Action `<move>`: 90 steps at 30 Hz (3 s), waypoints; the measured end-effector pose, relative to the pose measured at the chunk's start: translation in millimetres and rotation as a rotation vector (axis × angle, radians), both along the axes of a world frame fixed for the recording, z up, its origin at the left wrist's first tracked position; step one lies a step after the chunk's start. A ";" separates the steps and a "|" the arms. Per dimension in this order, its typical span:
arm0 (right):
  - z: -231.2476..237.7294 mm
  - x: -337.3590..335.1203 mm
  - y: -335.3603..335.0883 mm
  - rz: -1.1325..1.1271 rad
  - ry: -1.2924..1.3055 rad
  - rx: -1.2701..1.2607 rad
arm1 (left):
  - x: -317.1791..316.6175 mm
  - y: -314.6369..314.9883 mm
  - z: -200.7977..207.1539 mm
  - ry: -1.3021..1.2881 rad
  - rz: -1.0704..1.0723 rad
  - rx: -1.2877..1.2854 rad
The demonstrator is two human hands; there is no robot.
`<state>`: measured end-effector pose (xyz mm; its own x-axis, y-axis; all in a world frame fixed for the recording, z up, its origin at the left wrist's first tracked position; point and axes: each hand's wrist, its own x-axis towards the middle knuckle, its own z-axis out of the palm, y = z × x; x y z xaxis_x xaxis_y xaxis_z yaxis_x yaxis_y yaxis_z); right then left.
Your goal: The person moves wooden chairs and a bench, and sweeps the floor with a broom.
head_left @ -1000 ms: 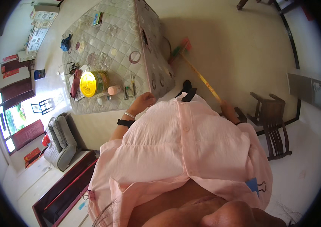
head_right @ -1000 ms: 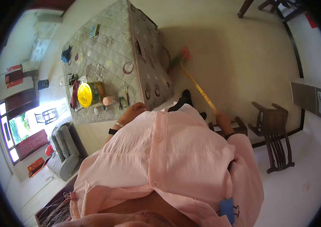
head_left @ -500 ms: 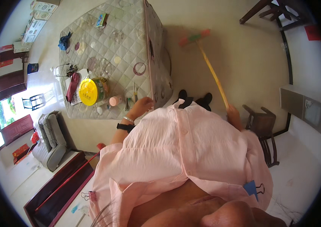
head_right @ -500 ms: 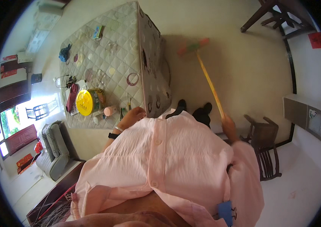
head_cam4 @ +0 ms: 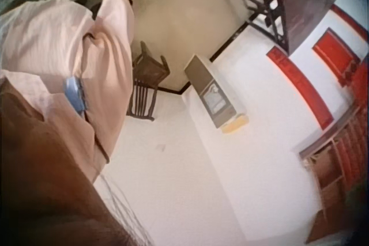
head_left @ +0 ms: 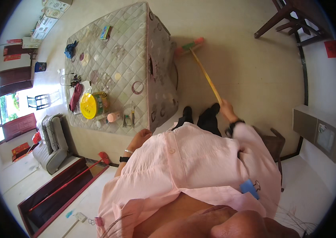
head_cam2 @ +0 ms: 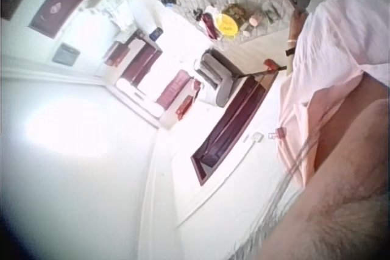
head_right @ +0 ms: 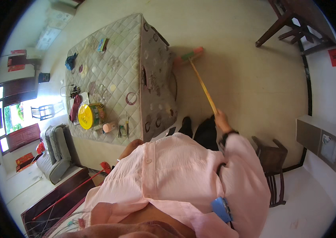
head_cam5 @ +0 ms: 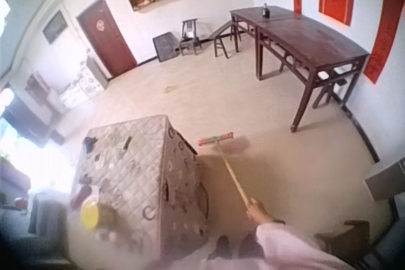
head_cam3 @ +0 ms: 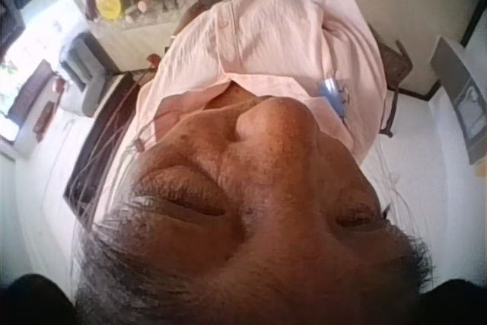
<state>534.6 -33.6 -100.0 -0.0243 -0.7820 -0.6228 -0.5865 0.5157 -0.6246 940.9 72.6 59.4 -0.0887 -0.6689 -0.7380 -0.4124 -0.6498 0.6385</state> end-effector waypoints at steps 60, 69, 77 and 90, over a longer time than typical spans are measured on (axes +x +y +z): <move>138.3 -222.3 172.3 -1.047 0.097 0.393 | -186.4 -304.8 -41.4 -0.110 -0.459 0.124; 96.7 -198.2 59.7 -0.416 0.064 0.449 | -182.4 -355.9 -55.1 -0.078 -0.483 0.084; 43.9 -210.4 -40.4 -0.059 -0.026 0.218 | -215.1 -348.6 -43.0 -0.227 -0.553 -0.100; 31.4 -361.2 -68.5 0.275 0.142 0.244 | -257.7 -248.7 -53.8 -0.037 -0.006 0.037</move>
